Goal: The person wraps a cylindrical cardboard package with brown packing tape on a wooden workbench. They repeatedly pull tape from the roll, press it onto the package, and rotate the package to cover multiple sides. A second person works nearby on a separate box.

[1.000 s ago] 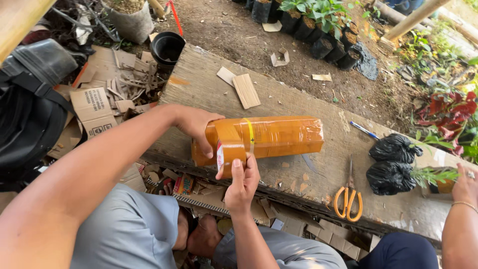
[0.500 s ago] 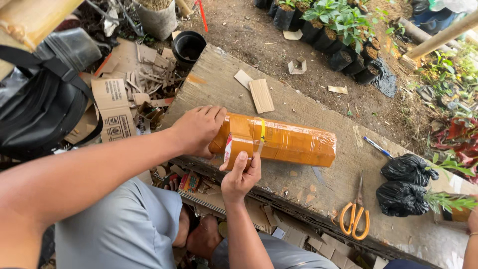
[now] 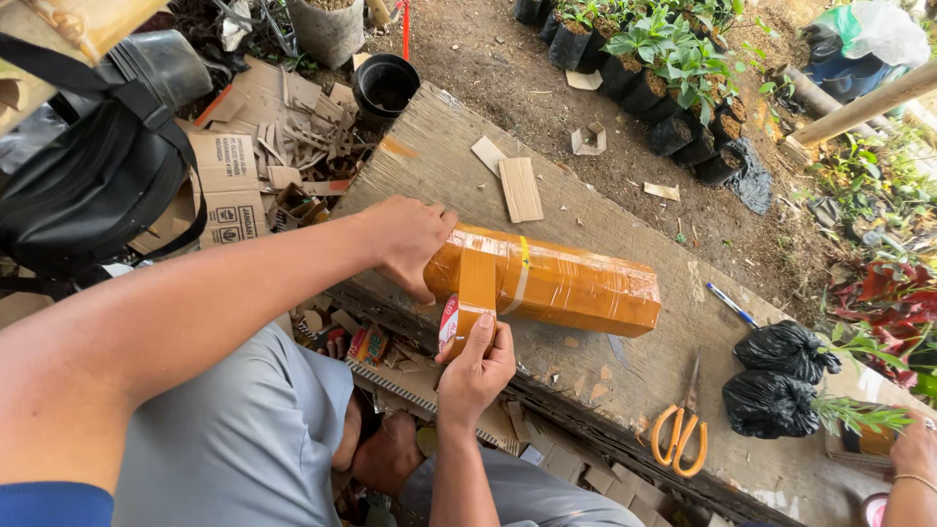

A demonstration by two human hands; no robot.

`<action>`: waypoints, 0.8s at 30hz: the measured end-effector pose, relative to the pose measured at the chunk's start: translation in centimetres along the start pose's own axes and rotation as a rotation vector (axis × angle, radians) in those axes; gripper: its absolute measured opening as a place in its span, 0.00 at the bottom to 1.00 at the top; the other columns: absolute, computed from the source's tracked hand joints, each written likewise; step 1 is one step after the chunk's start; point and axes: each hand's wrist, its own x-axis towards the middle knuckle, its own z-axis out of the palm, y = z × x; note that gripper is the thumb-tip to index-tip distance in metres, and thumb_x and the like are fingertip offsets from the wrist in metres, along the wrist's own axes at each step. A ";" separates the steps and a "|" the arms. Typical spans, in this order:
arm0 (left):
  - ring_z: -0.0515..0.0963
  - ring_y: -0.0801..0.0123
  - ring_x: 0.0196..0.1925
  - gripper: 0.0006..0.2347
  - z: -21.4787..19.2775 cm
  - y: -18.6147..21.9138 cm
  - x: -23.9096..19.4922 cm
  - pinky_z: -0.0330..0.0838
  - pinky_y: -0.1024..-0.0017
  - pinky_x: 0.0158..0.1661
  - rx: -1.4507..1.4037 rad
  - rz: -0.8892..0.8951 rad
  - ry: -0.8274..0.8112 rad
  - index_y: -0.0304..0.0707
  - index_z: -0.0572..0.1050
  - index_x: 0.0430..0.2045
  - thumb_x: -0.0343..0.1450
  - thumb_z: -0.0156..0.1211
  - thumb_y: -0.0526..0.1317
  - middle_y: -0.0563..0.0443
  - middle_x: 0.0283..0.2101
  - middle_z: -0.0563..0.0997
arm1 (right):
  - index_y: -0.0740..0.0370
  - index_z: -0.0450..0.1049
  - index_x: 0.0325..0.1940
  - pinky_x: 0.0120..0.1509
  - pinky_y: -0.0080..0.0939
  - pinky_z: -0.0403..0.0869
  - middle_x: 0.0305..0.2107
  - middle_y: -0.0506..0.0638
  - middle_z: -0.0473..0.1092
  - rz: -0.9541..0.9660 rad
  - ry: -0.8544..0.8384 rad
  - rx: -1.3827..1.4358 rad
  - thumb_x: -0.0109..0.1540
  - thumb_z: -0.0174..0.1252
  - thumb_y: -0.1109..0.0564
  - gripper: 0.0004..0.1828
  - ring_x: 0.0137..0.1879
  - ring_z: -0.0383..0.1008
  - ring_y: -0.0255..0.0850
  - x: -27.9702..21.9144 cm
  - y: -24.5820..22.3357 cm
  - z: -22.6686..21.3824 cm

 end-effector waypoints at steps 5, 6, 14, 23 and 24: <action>0.83 0.47 0.46 0.44 0.5 -0.9 0.7 0.77 0.60 0.49 -0.158 0.005 -0.175 0.24 0.73 0.44 0.49 0.71 0.68 0.34 0.43 0.83 | 0.65 0.67 0.35 0.25 0.32 0.66 0.19 0.49 0.68 -0.015 -0.044 0.022 0.73 0.47 0.51 0.17 0.20 0.66 0.32 -0.2 -0.9 -0.7; 0.84 0.49 0.47 0.42 0.5 -1.4 1.1 0.77 0.60 0.48 -0.231 -0.011 -0.216 0.27 0.75 0.44 0.47 0.71 0.67 0.36 0.43 0.84 | 0.65 0.67 0.37 0.27 0.32 0.67 0.20 0.49 0.69 -0.039 -0.070 0.054 0.73 0.47 0.51 0.16 0.21 0.67 0.32 0.0 -0.9 -0.6; 0.66 0.42 0.67 0.53 1.0 -2.5 0.4 0.63 0.55 0.60 -0.237 0.087 0.200 0.20 0.59 0.63 0.55 0.77 0.66 0.29 0.65 0.64 | 0.65 0.66 0.44 0.31 0.33 0.71 0.25 0.52 0.71 -0.209 -0.176 0.215 0.73 0.48 0.53 0.12 0.25 0.69 0.35 2.8 1.0 1.0; 0.75 0.51 0.55 0.56 1.9 2.1 -1.1 0.71 0.63 0.55 0.319 0.046 0.331 0.17 0.61 0.61 0.40 0.84 0.51 0.36 0.54 0.74 | 0.65 0.65 0.40 0.27 0.32 0.69 0.23 0.51 0.70 -0.182 -0.018 0.120 0.73 0.48 0.52 0.13 0.23 0.67 0.33 2.2 2.0 2.3; 0.75 0.52 0.53 0.56 1.4 2.0 -0.7 0.71 0.63 0.54 0.306 0.040 0.337 0.18 0.61 0.60 0.39 0.84 0.51 0.37 0.53 0.74 | 0.65 0.65 0.39 0.26 0.32 0.68 0.22 0.50 0.69 -0.175 -0.011 0.110 0.73 0.48 0.52 0.15 0.22 0.67 0.33 2.2 1.7 2.3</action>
